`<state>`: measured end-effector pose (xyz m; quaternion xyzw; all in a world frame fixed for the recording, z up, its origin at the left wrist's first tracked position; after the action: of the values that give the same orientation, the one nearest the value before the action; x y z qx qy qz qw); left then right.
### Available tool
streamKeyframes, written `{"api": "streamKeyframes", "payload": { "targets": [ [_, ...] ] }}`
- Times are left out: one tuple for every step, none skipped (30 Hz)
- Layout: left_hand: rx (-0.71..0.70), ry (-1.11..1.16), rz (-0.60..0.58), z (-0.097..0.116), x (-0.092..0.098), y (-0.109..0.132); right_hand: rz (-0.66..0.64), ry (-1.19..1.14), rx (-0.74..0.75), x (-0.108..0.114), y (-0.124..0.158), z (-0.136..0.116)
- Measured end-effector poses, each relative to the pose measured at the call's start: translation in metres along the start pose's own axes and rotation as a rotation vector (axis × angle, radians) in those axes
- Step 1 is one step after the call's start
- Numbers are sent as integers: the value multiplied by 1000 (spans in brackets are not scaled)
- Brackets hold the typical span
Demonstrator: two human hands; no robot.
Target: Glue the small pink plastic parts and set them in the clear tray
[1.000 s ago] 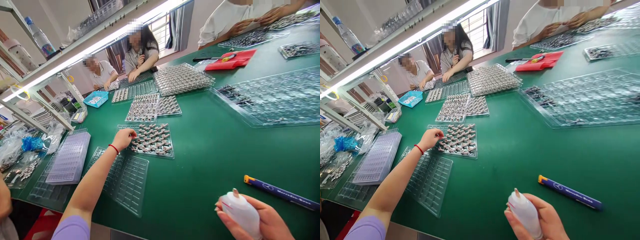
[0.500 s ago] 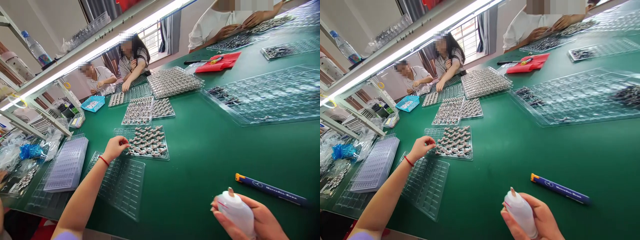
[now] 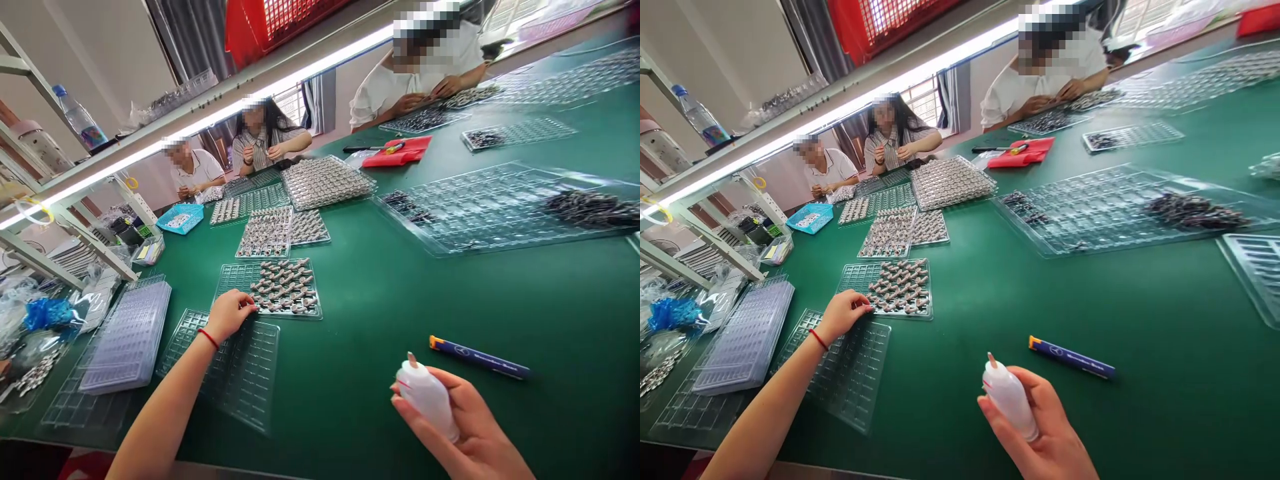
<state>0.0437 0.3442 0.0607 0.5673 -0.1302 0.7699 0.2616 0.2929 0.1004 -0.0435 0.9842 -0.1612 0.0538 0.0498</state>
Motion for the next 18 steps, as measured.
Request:
{"api": "streamKeyframes", "payload": {
  "targets": [
    [1, -9, 5, 1, 0, -1, 0, -12, -15, 0, -1, 1],
    [4, -16, 11, 3, 1, 0, 2, -19, -23, -1, -1, 1],
    [6, -20, 19, 4, 3, 1, 5, -24, -23, -3, -1, 0],
    [9, -21, 30, 5, 5, 5, 15, -29, -17, -4, 0, -2],
    [11, -20, 44, 6, 8, 10, 31, -35, -7, -4, 0, -4],
    [12, -17, 59, 8, 11, 18, 48, -41, 6, -4, 1, -7],
    [13, -14, 76, 9, 15, 29, 61, -44, 20, -2, 2, -10],
    [14, -12, 91, 10, 19, 42, 72, -41, 37, 0, 2, -13],
    [13, -10, 102, 10, 22, 57, 81, -28, 64, 5, 1, -17],
    [12, -9, 110, 10, 23, 72, 88, 0, 104, 11, -2, -24],
    [11, -9, 113, 10, 22, 88, 90, 57, 151, 18, -7, -32],
    [8, -7, 112, 9, 18, 103, 98, 123, 205, 25, -14, -43],
    [3, -2, 104, 7, 11, 117, 97, 214, 258, 31, -24, -54],
    [-1, 8, 89, 6, 1, 128, 77, 327, 280, 34, -36, -63],
    [0, 25, 69, 5, -11, 137, 86, 358, 293, 40, -51, -71],
    [8, 38, 57, 4, -24, 143, 71, 374, 297, 42, -67, -77],
    [23, 42, 55, 5, -35, 147, 48, 392, 296, 41, -85, -82],
    [43, 45, 55, 8, -44, 148, 19, 409, 285, 39, -104, -84]
  ]
}}
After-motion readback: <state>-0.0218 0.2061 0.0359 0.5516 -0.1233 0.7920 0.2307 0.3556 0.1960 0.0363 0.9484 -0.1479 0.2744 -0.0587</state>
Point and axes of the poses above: each hand's wrist, its own y-axis away from the middle knuckle, its own x-axis out of the back of the hand, z = x × y, the point moved 8 cm from there along -y, towards the middle knuckle, and after that the axes turned 10 degrees about -z, right-handed, at the moved point
